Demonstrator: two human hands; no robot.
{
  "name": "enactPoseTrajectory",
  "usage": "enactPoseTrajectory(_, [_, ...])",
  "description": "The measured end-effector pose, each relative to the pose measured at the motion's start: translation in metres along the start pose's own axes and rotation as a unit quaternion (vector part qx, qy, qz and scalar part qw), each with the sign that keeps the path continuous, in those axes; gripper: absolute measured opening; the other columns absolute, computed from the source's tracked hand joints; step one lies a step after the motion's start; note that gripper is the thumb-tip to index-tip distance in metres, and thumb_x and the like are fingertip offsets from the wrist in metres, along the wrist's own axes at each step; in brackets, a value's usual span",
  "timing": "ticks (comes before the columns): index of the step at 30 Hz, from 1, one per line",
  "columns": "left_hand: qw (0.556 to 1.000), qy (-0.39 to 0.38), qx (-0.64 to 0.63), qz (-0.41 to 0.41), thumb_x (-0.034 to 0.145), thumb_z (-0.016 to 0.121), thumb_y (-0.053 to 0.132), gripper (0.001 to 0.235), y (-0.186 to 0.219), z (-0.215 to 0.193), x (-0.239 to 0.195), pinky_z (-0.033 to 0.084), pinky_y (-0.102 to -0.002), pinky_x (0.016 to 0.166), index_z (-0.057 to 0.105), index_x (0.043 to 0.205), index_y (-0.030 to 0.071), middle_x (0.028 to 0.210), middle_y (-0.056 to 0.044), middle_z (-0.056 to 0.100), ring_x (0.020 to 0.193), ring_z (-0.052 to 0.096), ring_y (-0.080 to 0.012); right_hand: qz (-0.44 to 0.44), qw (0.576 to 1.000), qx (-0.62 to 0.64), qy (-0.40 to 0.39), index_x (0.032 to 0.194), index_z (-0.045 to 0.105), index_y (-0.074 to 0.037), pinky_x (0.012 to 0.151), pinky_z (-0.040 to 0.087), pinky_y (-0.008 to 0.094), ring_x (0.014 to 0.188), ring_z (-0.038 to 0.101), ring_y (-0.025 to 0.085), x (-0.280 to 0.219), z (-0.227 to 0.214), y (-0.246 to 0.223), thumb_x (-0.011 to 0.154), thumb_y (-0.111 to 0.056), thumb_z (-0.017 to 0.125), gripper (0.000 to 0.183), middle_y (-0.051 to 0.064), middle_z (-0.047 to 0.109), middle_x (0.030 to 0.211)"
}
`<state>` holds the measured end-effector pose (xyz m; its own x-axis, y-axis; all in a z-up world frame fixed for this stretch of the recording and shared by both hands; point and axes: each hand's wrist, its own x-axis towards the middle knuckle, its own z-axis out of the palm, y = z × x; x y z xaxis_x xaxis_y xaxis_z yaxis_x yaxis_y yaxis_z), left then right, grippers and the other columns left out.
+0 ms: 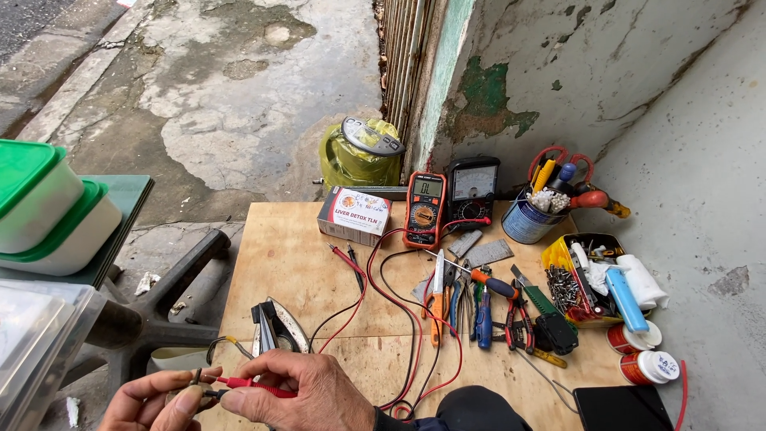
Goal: The person tests an electric iron using a multimeter, touching the probes to the iron's cord and body. They then plug the iron into a power strip and continue testing the connections.
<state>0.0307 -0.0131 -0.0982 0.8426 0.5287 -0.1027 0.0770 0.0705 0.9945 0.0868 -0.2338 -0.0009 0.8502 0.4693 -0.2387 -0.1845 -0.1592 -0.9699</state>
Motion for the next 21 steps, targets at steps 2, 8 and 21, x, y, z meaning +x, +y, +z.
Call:
enactPoseTrajectory(2, [1.000,0.002,0.007,0.011,0.098,0.073,-0.001,0.017,0.008,0.004,-0.004,0.048,-0.029,0.056,0.065,0.113,-0.004,0.115,-0.029,0.088,0.086,0.080,-0.0267,0.017,1.000,0.012,-0.001,0.115,0.083,-0.021,0.072,0.045,0.016,0.079,0.054,-0.004,0.001,-0.003,-0.001,0.091,-0.041,0.087,0.031,-0.013,0.064,0.082])
enactPoseTrajectory(8, [0.999,0.013,0.012,0.030,0.099,0.074,0.000,0.015,0.014,0.007,-0.008,0.049,-0.028,0.059,0.065,0.110,-0.003,0.113,-0.029,0.087,0.083,0.079,-0.0251,0.063,0.998,-0.025,0.012,0.124,0.082,-0.025,0.074,0.042,0.018,0.078,0.050,0.000,-0.001,-0.003,-0.011,0.080,-0.055,0.084,0.053,-0.013,0.065,0.088])
enactPoseTrajectory(21, [0.998,0.046,0.026,0.035,0.099,0.076,0.003,0.016,0.031,0.016,-0.017,0.043,-0.028,0.056,0.066,0.110,-0.002,0.115,-0.027,0.085,0.083,0.075,-0.0221,0.043,0.986,0.152,-0.057,0.112,0.073,-0.011,0.076,0.052,0.020,0.077,0.064,0.005,0.005,0.001,0.011,0.096,-0.030,0.085,0.028,-0.001,0.075,0.092])
